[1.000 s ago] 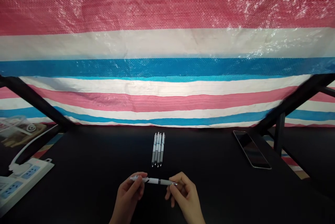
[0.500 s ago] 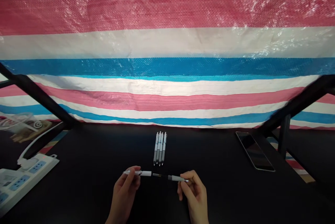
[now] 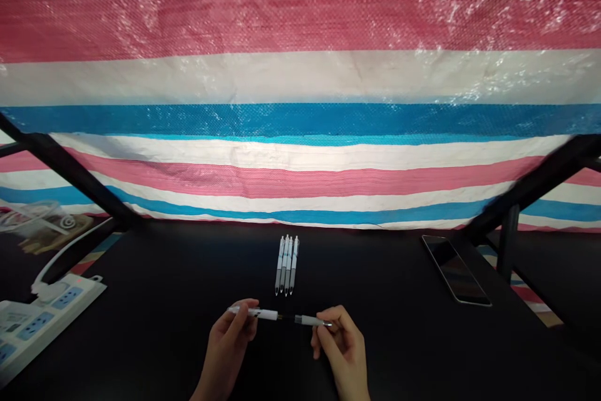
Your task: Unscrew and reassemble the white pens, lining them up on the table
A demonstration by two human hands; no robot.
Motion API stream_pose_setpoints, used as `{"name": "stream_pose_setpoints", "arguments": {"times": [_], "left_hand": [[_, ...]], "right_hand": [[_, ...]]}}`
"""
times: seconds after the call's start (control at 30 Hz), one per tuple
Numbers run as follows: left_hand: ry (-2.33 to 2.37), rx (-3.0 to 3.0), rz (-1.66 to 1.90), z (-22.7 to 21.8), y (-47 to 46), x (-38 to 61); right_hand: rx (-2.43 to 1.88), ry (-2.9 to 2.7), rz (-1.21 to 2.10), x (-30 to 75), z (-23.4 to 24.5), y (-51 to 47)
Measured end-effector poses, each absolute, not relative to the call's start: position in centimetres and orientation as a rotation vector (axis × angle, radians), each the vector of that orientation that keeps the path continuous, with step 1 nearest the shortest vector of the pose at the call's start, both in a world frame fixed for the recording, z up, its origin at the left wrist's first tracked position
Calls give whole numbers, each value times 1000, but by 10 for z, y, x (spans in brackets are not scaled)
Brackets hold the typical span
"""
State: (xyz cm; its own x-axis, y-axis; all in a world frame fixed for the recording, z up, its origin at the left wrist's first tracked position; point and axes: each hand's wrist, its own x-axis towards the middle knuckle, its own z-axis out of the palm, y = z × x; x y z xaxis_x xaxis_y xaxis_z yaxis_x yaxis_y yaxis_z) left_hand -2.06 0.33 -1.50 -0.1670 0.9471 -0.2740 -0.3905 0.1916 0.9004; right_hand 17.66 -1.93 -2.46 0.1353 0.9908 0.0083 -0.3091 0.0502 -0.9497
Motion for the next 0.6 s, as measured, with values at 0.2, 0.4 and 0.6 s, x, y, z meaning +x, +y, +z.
{"name": "stream_pose_setpoints", "arguments": {"times": [0.2,0.4,0.6], "left_hand": [[1175,722,1256,-12,1,-15],[1145,684,1270,-8,0,-14],[1126,645,1278,-9,1,-14]], "right_hand": [[-1190,-1170,1111,166,-26,-23],[-1258,-1465,1017,173,-31,-24],[-1249,-1537,1017,173,-23,-23]]}}
